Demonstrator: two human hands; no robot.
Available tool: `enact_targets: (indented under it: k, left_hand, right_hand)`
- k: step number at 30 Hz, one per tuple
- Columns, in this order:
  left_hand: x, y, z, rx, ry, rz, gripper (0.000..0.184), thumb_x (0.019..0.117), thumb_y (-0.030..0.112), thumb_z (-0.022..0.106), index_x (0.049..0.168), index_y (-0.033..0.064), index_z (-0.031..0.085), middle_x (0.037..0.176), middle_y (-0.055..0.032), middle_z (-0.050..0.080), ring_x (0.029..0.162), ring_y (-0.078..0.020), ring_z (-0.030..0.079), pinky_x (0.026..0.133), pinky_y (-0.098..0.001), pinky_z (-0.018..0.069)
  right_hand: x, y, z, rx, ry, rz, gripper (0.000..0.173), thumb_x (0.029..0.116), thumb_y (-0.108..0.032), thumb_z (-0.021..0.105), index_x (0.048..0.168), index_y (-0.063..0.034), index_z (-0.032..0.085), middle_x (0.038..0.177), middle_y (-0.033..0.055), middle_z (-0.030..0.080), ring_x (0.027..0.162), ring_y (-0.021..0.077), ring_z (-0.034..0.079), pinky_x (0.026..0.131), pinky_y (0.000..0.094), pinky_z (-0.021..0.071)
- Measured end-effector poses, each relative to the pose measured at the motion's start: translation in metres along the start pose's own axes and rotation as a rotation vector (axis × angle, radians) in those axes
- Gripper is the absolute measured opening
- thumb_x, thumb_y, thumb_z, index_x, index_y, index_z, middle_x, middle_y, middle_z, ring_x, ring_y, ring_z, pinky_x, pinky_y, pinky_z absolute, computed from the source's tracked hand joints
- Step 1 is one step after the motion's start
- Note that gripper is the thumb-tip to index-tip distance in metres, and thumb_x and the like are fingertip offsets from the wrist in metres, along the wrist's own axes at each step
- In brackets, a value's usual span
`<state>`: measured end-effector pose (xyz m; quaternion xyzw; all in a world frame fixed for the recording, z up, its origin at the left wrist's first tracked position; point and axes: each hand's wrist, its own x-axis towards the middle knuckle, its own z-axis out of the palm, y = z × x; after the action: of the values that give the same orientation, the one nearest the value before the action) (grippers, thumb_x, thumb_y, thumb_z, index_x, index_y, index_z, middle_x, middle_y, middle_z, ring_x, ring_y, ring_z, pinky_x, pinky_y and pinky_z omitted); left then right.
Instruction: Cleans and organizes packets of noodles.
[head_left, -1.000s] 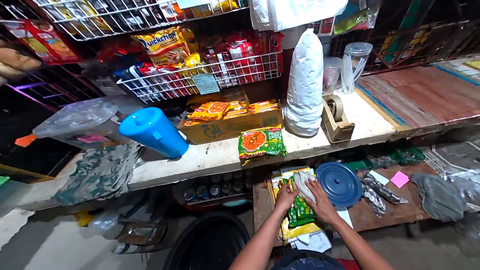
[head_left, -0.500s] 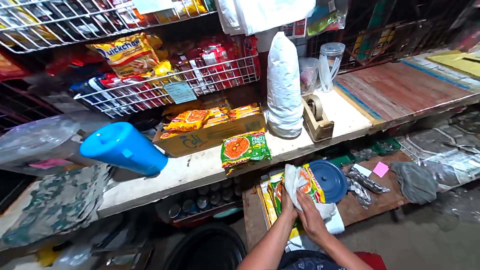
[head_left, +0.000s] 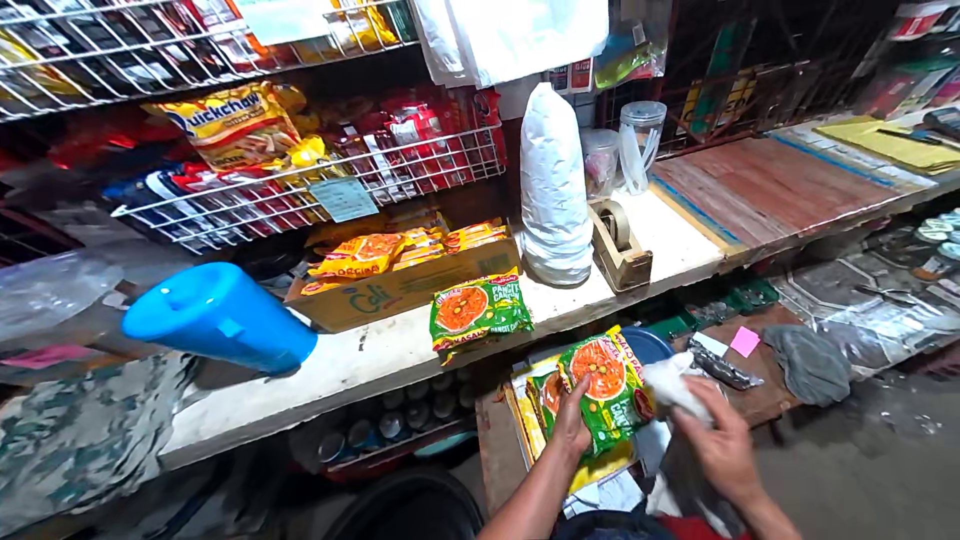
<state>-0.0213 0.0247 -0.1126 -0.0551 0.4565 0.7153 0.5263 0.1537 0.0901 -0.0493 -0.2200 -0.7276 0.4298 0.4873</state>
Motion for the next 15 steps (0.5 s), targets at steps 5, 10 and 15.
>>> enact_targets:
  k: [5, 10, 15]
  left_hand:
    - [-0.028, -0.012, 0.015, 0.146, -0.131, 0.096, 0.038, 0.1109, 0.014, 0.027, 0.146, 0.0014, 0.037, 0.123, -0.012, 0.061, 0.109, -0.0132, 0.062, 0.095, -0.0314, 0.0524]
    - [-0.034, -0.001, 0.004, 0.313, -0.244, 0.175, 0.062, 0.0988, 0.006, 0.057, 0.151, -0.0046, 0.025, 0.136, -0.0181, 0.054, 0.117, -0.0142, 0.06, 0.102, -0.0313, 0.0503]
    - [-0.04, -0.002, -0.016, 0.335, -0.258, 0.246, 0.069, 0.0919, 0.007, 0.063, 0.148, -0.0073, 0.026, 0.129, -0.015, 0.058, 0.112, -0.0104, 0.063, 0.098, -0.028, 0.0534]
  right_hand:
    - [-0.004, 0.051, 0.04, -0.628, -0.365, -0.257, 0.052, 0.1021, -0.049, 0.044, 0.139, -0.0195, 0.065, 0.151, 0.0147, 0.054, 0.142, 0.0456, 0.044, 0.112, 0.0706, 0.0324]
    - [0.029, 0.057, 0.031, -0.424, -0.312, -0.01, 0.048, 0.1009, -0.032, 0.049, 0.137, -0.003, 0.063, 0.145, 0.0206, 0.056, 0.14, 0.0437, 0.047, 0.114, 0.0634, 0.0354]
    - [0.051, 0.067, 0.02, -0.154, -0.039, 0.408, 0.041, 0.1049, -0.014, 0.046, 0.136, 0.011, 0.053, 0.123, 0.0238, 0.066, 0.113, 0.0255, 0.067, 0.101, 0.043, 0.0525]
